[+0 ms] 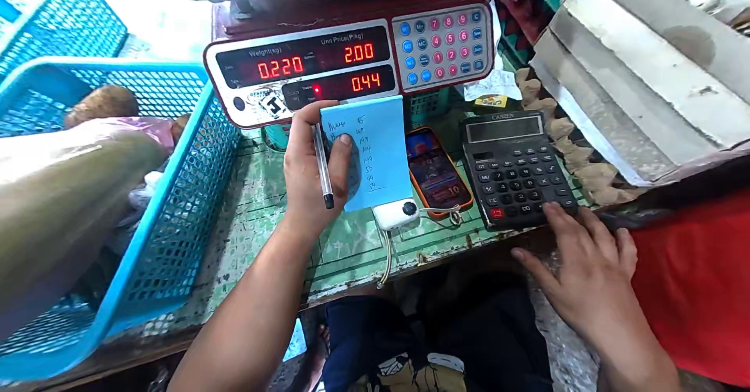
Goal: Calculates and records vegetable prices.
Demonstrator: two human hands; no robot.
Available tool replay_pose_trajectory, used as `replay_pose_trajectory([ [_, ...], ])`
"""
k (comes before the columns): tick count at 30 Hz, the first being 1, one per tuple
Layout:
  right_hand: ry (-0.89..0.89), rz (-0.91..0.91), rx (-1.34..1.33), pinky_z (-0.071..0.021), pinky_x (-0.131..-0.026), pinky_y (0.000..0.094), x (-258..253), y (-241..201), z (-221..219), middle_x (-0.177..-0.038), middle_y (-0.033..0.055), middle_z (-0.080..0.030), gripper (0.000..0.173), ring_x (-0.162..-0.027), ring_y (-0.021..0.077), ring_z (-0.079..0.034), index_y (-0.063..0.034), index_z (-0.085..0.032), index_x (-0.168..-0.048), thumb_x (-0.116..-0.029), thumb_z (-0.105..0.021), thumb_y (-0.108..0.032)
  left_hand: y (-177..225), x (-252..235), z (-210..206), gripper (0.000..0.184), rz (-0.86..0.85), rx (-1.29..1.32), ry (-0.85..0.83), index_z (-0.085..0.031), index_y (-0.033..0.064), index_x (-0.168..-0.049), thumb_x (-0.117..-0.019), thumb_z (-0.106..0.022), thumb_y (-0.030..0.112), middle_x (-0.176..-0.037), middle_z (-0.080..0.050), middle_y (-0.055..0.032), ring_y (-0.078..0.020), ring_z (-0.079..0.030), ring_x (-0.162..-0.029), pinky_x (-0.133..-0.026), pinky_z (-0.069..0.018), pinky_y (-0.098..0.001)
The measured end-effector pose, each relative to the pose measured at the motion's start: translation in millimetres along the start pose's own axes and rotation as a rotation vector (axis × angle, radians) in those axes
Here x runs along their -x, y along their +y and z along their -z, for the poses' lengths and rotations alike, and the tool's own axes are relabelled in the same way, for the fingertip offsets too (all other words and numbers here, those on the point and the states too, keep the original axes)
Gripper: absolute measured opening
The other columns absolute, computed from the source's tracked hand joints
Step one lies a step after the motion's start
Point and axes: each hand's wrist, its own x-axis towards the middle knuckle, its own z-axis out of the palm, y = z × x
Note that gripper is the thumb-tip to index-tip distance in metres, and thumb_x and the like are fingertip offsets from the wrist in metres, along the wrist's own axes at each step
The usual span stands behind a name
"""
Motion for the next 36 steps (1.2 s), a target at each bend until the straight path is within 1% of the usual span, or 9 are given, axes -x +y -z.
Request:
replay_pose_trajectory([
  [3, -0.123, -0.014, -0.064, -0.0212, -0.108, 0.0830, -1.8, 2.1, 12.7, -0.160, 0.0128, -0.044, 0.098, -0.147, 0.0524, -0.033, -0.0137, -0.038, -0.159, -0.0825, -0.065, -0.069, 1.1, -0.5, -0.2, 0.039, 0.012, -0.012, 0.001, -0.049, 0.0005, -0.136, -0.0980, -0.055, 0.007, -0.114, -0.067, -0.0064, -0.0083, -0.069, -0.097, -0.083, -0.0603, -0.0263],
  [4, -0.194, -0.012, -0.095, -0.0276, -0.104, 0.0830, -3.7, 3.2, 18.7, -0.163, 0.0140, -0.039, 0.108, -0.146, 0.0554, -0.032, -0.0141, -0.034, -0.161, -0.0739, -0.082, -0.057, 0.7, -0.8, -0.2, 0.039, 0.006, -0.011, 0.000, -0.050, 0.0001, -0.135, -0.0978, -0.055, 0.007, -0.113, -0.068, -0.0064, -0.0082, -0.069, -0.097, -0.083, -0.0602, -0.0261],
  [6, -0.300, 0.007, -0.095, -0.0377, -0.107, 0.0748, -11.4, 3.4, 28.0, -0.164, 0.0169, -0.035, 0.129, -0.144, 0.0555, -0.035, -0.0132, -0.028, -0.163, -0.0583, -0.098, -0.039, -0.1, -0.6, -0.4, 0.039, -0.001, -0.004, -0.003, -0.050, -0.0003, -0.135, -0.0977, -0.055, 0.007, -0.113, -0.068, -0.0066, -0.0082, -0.069, -0.097, -0.083, -0.0601, -0.0261],
  [10, -0.395, 0.007, -0.025, -0.0388, -0.111, 0.0681, -29.7, -0.2, 40.4, -0.159, 0.0189, -0.044, 0.135, -0.140, 0.0525, -0.043, -0.0110, -0.026, -0.163, -0.0540, -0.102, -0.039, 0.8, -1.1, -0.9, 0.038, 0.004, -0.008, 0.005, -0.051, 0.0008, -0.134, -0.0974, -0.056, 0.007, -0.113, -0.067, -0.0058, -0.0078, -0.069, -0.098, -0.082, -0.0602, -0.0255],
  [20, -0.424, 0.021, -0.026, -0.0384, -0.110, 0.0712, -34.5, 1.7, 42.5, -0.158, 0.0183, -0.045, 0.135, -0.139, 0.0543, -0.044, -0.0123, -0.031, -0.162, -0.0499, -0.104, -0.030, 2.7, -0.1, -0.4, 0.040, 0.038, 0.024, 0.013, -0.051, 0.0007, -0.136, -0.0970, -0.058, 0.004, -0.114, -0.069, -0.0077, -0.0103, -0.070, -0.096, -0.081, -0.0617, -0.0285],
  [24, -0.390, -0.008, -0.005, -0.0405, -0.107, 0.0721, -36.6, -1.9, 45.6, -0.153, 0.0187, -0.051, 0.128, -0.139, 0.0559, -0.042, -0.0132, -0.033, -0.161, -0.0541, -0.103, -0.028, 2.2, -0.5, -2.6, 0.044, 0.046, -0.017, 0.014, -0.051, 0.0024, -0.137, -0.0949, -0.063, 0.007, -0.116, -0.069, -0.0079, -0.0107, -0.071, -0.098, -0.082, -0.0617, -0.0288],
  [27, -0.293, -0.034, 0.000, -0.0423, -0.100, 0.0758, -39.1, -6.0, 42.0, -0.142, 0.0230, -0.059, 0.107, -0.134, 0.0573, -0.046, -0.0137, -0.040, -0.158, -0.0687, -0.095, -0.034, 2.1, -0.1, 2.3, 0.043, 0.029, -0.064, 0.005, -0.053, 0.0030, -0.136, -0.0950, -0.065, 0.009, -0.117, -0.068, -0.0083, -0.0108, -0.070, -0.100, -0.085, -0.0609, -0.0291],
  [32, -0.086, 0.021, -0.002, -0.0389, -0.109, 0.0688, -35.8, -9.0, 26.9, -0.146, 0.0172, -0.057, 0.079, -0.138, 0.0457, -0.049, -0.0079, -0.055, -0.146, -0.0893, -0.067, -0.062, 3.0, 0.7, 1.2, 0.044, -0.003, -0.078, -0.034, -0.050, 0.0052, -0.138, -0.0972, -0.064, 0.011, -0.116, -0.066, -0.0043, -0.0047, -0.068, -0.097, -0.084, -0.0586, -0.0238],
  [36, 0.062, 0.095, -0.059, -0.0301, -0.116, 0.0655, -45.1, -17.9, 3.5, -0.151, 0.0165, -0.052, 0.076, -0.145, 0.0422, -0.040, -0.0131, -0.060, -0.141, -0.0952, -0.047, -0.072, 4.1, 4.2, 2.9, 0.045, 0.020, -0.064, -0.027, -0.047, 0.0084, -0.139, -0.0977, -0.063, 0.012, -0.115, -0.066, -0.0015, -0.0036, -0.068, -0.095, -0.080, -0.0595, -0.0223],
])
